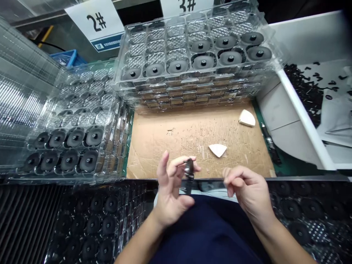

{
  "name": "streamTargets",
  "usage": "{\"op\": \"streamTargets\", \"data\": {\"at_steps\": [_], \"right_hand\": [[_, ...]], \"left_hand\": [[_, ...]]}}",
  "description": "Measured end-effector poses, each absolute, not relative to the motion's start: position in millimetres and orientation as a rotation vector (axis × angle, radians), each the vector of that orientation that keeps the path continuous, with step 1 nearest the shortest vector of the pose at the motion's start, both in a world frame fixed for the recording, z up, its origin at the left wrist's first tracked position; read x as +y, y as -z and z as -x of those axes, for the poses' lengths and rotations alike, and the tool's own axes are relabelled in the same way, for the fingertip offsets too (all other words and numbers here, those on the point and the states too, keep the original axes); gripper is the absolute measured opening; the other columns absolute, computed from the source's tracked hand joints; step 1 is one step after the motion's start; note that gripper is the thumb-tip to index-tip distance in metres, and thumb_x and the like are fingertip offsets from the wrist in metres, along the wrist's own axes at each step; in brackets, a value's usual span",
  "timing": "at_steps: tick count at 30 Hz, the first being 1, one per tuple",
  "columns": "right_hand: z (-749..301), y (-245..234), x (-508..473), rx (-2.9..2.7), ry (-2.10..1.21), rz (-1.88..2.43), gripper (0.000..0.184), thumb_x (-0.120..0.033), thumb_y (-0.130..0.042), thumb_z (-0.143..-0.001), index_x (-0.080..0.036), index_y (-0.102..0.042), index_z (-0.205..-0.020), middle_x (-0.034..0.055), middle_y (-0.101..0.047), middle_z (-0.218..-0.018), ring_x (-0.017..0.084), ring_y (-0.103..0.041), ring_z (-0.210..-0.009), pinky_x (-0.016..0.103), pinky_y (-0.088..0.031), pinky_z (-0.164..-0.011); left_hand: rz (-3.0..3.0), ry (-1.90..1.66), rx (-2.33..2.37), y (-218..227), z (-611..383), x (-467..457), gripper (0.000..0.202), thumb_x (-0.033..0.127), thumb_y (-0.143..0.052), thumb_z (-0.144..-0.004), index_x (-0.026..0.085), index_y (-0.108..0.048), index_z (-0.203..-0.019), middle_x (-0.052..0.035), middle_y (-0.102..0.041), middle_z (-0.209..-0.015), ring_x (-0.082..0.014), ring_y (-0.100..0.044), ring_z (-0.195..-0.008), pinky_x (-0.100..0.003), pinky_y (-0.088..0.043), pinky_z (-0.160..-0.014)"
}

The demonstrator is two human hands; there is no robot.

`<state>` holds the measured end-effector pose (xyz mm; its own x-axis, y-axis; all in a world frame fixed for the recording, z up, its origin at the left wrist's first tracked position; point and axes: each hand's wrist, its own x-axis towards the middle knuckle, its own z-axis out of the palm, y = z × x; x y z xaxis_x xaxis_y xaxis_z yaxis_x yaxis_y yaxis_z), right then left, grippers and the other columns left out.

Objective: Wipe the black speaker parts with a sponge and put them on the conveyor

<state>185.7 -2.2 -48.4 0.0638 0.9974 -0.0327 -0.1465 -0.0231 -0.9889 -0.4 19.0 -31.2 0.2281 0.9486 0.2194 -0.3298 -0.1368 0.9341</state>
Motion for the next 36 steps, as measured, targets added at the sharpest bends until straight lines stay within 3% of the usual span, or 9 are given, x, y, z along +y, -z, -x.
{"op": "streamTargets", "data": {"at_steps": [3,5,8,13,17,21,31,36], "right_hand": [[-184.2,44.1,-1.7,-1.087,-1.286,1.209,0.027,-0.039,-0.060,-0.086,-0.020,-0.069,-0.070,-0.0016,-0.055,-0.049,0.010,-0.051,-0.045,0.023,-0.042,-0.049],[-182.8,40.5,-0.7,-1.103,-1.232,1.253,0.008,-0.026,-0.064,-0.084,-0.023,-0.072,-0.083,0.0005,-0.064,-0.069,0.011,-0.060,-0.063,0.022,-0.047,-0.059],[-181.1,33.5,1.2,-1.192,-1.143,1.240,0.008,-0.019,-0.067,-0.080,-0.026,-0.071,-0.083,0.0026,-0.064,-0.088,0.014,-0.061,-0.084,0.024,-0.050,-0.071],[-179.3,17.1,6.5,-1.340,-1.306,1.109,0.012,-0.019,-0.065,-0.082,-0.026,-0.069,-0.091,0.0024,-0.066,-0.083,0.015,-0.061,-0.082,0.028,-0.050,-0.073],[-180.5,3.5,17.1,-1.424,-1.617,1.094,0.011,-0.028,-0.068,-0.081,-0.024,-0.072,-0.090,0.0013,-0.067,-0.078,0.012,-0.059,-0.070,0.026,-0.048,-0.066],[-182.0,-3.1,27.5,-1.316,-1.866,1.051,0.014,-0.030,-0.071,-0.078,-0.022,-0.072,-0.090,-0.0006,-0.069,-0.075,0.012,-0.062,-0.072,0.025,-0.047,-0.067],[-179.2,-3.9,29.7,-1.214,-1.994,0.982,0.010,-0.021,-0.073,-0.074,-0.021,-0.072,-0.084,-0.0018,-0.072,-0.074,0.010,-0.064,-0.068,0.022,-0.047,-0.063],[-183.1,1.6,27.9,-1.184,-2.019,0.940,0.005,-0.020,-0.070,-0.076,-0.019,-0.068,-0.072,-0.0009,-0.070,-0.074,0.009,-0.064,-0.069,0.020,-0.050,-0.065]], "left_hand": [[-1.745,-1.226,0.801,37.7,4.5,25.0,0.107,0.022,-0.075,-0.071,0.035,0.001,-0.145,-0.0098,-0.055,-0.122,-0.0231,-0.054,-0.114,-0.050,-0.046,-0.098],[-1.883,-1.177,0.830,37.3,6.7,28.3,0.111,0.018,-0.075,-0.070,0.030,0.006,-0.145,-0.0114,-0.055,-0.119,-0.0225,-0.055,-0.111,-0.048,-0.048,-0.095],[-1.933,-1.174,0.850,33.6,8.3,28.9,0.111,0.020,-0.076,-0.069,0.029,0.003,-0.146,-0.0103,-0.056,-0.117,-0.0212,-0.057,-0.108,-0.044,-0.049,-0.093],[-1.697,-1.069,0.903,30.3,9.3,21.4,0.104,0.029,-0.075,-0.071,0.039,-0.001,-0.144,-0.0071,-0.056,-0.118,-0.0235,-0.057,-0.107,-0.045,-0.045,-0.095],[-1.526,-0.959,0.873,29.2,11.5,16.4,0.100,0.042,-0.071,-0.072,0.037,-0.001,-0.144,-0.0060,-0.058,-0.112,-0.0232,-0.057,-0.102,-0.044,-0.043,-0.094],[-1.395,-0.824,0.858,28.0,14.1,13.8,0.105,0.050,-0.071,-0.069,0.037,0.000,-0.145,-0.0048,-0.061,-0.111,-0.0230,-0.058,-0.102,-0.044,-0.038,-0.099],[-1.289,-0.742,0.871,21.6,13.7,17.2,0.109,0.056,-0.073,-0.063,0.027,-0.005,-0.144,-0.0062,-0.063,-0.103,-0.0258,-0.060,-0.103,-0.044,-0.035,-0.102],[-1.236,-0.602,0.853,19.4,13.0,21.7,0.114,0.055,-0.073,-0.062,0.027,0.000,-0.144,-0.0053,-0.065,-0.100,-0.0248,-0.062,-0.100,-0.044,-0.035,-0.102]]}}
